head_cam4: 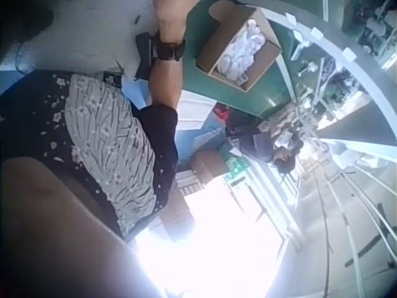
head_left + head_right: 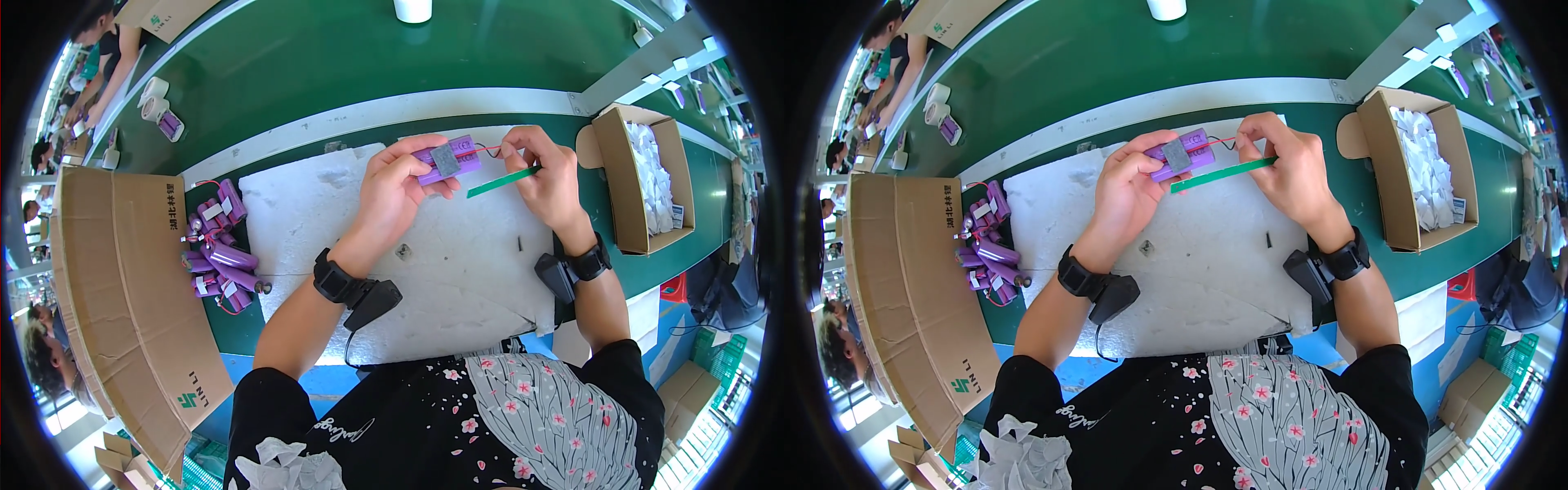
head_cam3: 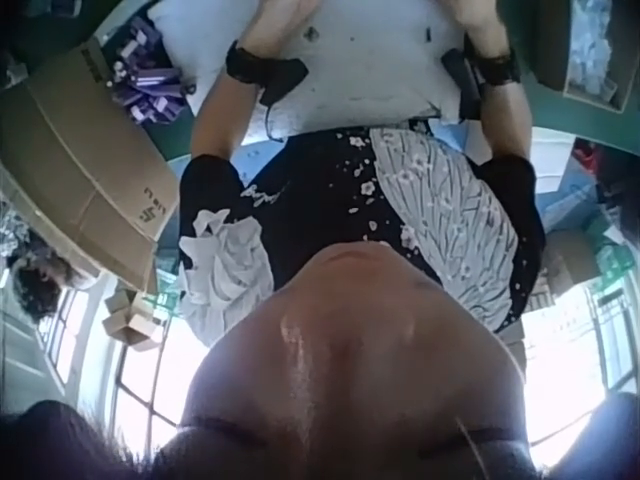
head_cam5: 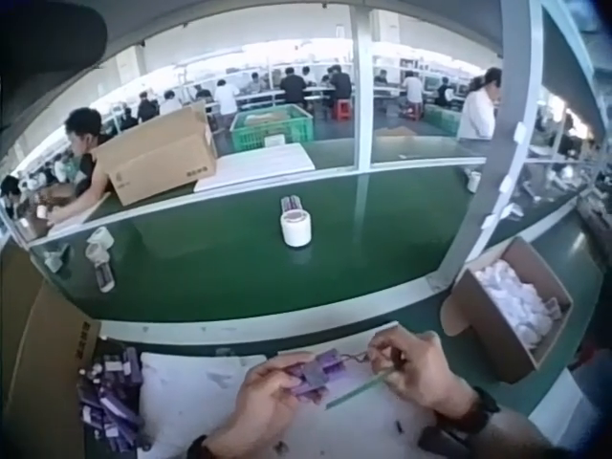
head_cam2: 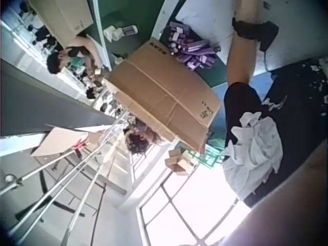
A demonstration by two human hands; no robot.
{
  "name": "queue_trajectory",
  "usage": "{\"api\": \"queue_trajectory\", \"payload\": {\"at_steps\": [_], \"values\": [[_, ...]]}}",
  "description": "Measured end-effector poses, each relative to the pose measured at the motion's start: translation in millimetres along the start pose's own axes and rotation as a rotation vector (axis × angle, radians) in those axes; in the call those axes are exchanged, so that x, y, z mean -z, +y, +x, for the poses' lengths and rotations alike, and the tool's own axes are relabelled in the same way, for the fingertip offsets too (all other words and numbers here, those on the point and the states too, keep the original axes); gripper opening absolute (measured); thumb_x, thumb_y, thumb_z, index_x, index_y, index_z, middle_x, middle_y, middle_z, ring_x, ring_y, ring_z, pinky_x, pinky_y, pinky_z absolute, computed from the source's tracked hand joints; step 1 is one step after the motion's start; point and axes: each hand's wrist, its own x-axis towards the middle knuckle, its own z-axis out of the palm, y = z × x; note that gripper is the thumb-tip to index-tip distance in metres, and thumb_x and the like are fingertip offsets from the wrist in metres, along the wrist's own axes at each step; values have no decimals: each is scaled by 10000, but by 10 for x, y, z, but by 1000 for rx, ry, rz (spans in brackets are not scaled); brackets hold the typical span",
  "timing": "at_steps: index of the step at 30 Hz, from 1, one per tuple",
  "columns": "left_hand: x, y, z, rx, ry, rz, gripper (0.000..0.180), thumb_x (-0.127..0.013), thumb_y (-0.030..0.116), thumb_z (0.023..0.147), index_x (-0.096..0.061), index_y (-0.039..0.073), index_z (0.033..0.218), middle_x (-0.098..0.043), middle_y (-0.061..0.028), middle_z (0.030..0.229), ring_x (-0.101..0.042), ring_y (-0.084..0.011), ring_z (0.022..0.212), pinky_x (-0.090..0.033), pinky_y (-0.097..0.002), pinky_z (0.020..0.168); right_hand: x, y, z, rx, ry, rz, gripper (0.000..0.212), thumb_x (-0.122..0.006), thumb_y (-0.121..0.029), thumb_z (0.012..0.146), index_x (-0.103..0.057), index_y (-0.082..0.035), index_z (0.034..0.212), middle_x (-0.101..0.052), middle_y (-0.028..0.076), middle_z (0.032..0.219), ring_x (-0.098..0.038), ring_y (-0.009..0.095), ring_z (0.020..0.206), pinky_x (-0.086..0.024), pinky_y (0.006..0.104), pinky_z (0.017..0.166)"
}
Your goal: The person picks up a battery pack and a fan housing, connects the battery pack wires to a circuit board, and presses the battery pack into the housing. After removing the battery pack to apply a strip of tape, the person reinserts the battery pack into the housing and begins the process again with a new battery.
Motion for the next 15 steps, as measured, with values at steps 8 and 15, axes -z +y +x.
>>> {"api": "queue_trajectory", "payload": {"at_steps": [8, 15], "values": [[10, -9, 0, -12, -6, -35, 368, -409, 4, 792, -561, -76, 1117, -619, -228, 970, -638, -300, 750, -526, -372, 654, 5, 1, 12, -36, 116, -9, 45, -605, -45, 830, -603, -32, 873, -625, 36, 691, -436, 68, 489, -352, 214, 456], [5, -14, 8, -23, 5, 1, 365, -405, 0, 801, -560, -76, 1122, -620, -221, 976, -641, -295, 754, -529, -366, 655, 64, -144, 51, 78, 39, -28, 144, -641, -17, 800, -660, -40, 941, -629, 51, 748, -487, 100, 508, -372, 220, 460]]}}
